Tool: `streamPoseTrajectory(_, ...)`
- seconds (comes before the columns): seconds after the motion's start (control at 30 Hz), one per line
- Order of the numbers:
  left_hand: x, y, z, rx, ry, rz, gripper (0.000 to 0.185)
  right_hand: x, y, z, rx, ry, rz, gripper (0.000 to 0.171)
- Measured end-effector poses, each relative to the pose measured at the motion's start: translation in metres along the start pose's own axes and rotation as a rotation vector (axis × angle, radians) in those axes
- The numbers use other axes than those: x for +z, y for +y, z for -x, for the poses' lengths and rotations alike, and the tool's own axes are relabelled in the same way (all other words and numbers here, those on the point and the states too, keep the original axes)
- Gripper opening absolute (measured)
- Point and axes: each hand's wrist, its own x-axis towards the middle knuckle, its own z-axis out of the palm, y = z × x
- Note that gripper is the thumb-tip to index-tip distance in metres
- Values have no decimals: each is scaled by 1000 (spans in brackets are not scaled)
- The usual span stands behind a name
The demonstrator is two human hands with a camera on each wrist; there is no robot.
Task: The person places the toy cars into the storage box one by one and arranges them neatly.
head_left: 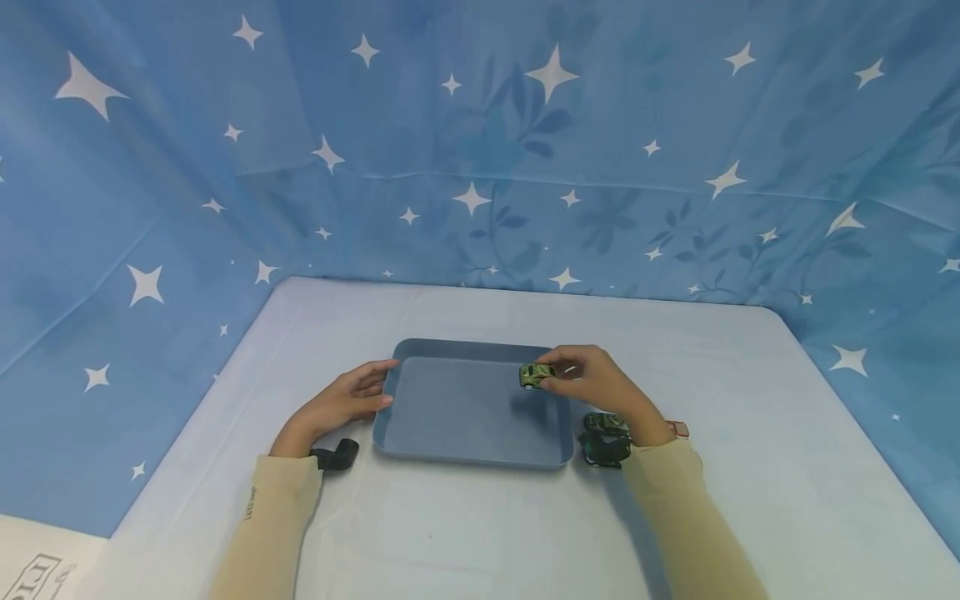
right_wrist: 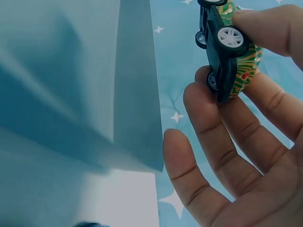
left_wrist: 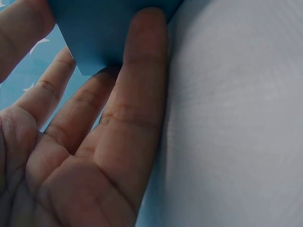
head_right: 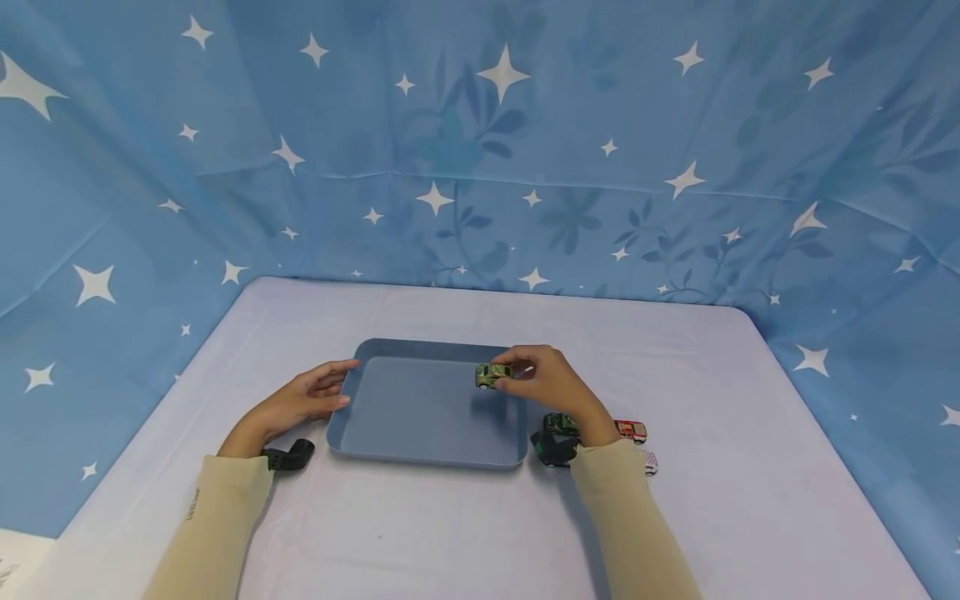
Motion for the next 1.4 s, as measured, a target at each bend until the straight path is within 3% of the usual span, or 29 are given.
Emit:
streamPoseTrajectory(0.67, -1, -2, -1, -3, 0, 28, 75, 17, -6, -24, 65, 0, 60, 23)
streamPoseTrajectory(1.0, 0, -1, -1, -2, 0, 36, 74, 27, -10, -34, 126, -5, 27, 27)
streamPoseTrajectory(1.4, 0, 1, 0, -5, 7, 26, 74, 41, -16, -47, 122, -21, 21, 27)
